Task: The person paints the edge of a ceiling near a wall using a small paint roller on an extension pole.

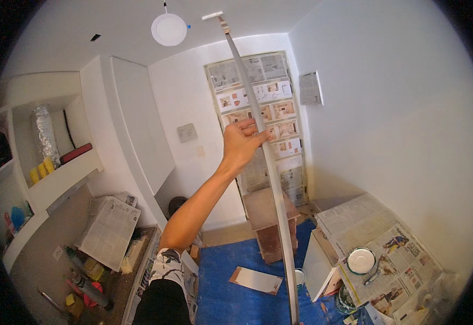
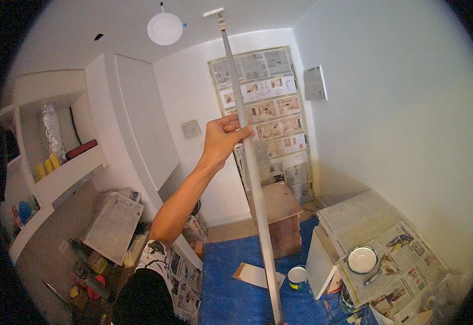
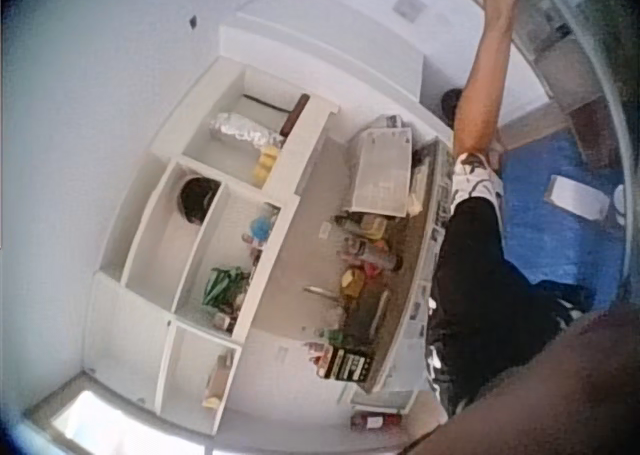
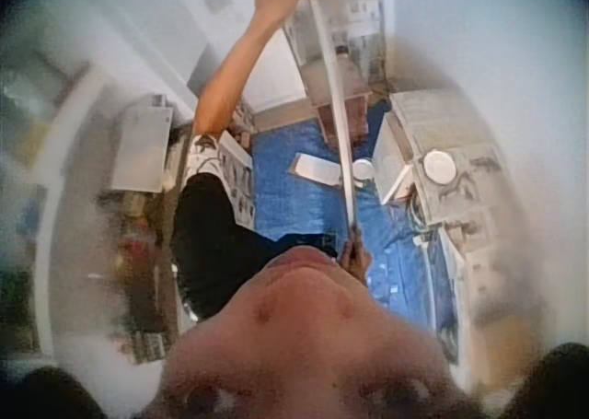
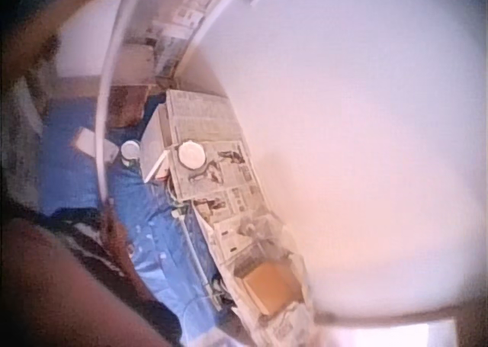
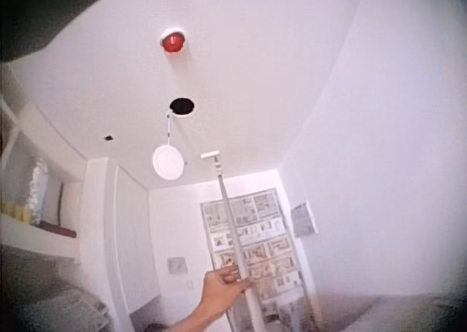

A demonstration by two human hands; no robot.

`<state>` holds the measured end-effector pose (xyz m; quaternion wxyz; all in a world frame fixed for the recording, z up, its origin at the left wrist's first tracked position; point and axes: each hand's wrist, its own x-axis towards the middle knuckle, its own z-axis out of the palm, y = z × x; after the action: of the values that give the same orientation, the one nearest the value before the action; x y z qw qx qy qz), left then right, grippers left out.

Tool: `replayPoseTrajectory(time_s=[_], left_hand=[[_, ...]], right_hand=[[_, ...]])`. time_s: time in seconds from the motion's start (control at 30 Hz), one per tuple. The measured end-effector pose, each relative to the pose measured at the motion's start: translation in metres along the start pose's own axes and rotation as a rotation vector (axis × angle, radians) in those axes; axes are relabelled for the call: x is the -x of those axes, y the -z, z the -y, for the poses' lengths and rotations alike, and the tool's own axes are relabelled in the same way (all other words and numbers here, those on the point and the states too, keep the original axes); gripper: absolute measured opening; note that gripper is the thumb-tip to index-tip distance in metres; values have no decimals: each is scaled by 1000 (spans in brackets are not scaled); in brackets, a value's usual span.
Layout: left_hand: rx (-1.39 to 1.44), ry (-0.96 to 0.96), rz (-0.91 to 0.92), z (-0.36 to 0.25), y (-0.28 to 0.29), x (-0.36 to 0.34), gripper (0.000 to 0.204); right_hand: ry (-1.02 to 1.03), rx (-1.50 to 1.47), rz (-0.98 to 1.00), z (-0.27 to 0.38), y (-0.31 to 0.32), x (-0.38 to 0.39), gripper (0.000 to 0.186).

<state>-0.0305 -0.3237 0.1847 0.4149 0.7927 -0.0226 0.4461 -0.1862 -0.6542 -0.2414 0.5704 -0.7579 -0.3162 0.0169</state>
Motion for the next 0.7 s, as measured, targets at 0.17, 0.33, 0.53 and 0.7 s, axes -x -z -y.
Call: replayPoseTrajectory(time_s=[0.17,0.33,0.53,0.7], left_hand=[[-48,-5,-19,-12,-1,17,45],[5,6,-40,-16,-6,21,48],[0,39,-52,18,9,-8,38],[-35,72,-46,68,24,-62,29]], right_hand=[[126,-19,-76,15,22,20,47],[9,-71,1,20,27,27,45],[162,-150,-73,36,7,-21,46],[54,-164,2,24,-30,-90,44]])
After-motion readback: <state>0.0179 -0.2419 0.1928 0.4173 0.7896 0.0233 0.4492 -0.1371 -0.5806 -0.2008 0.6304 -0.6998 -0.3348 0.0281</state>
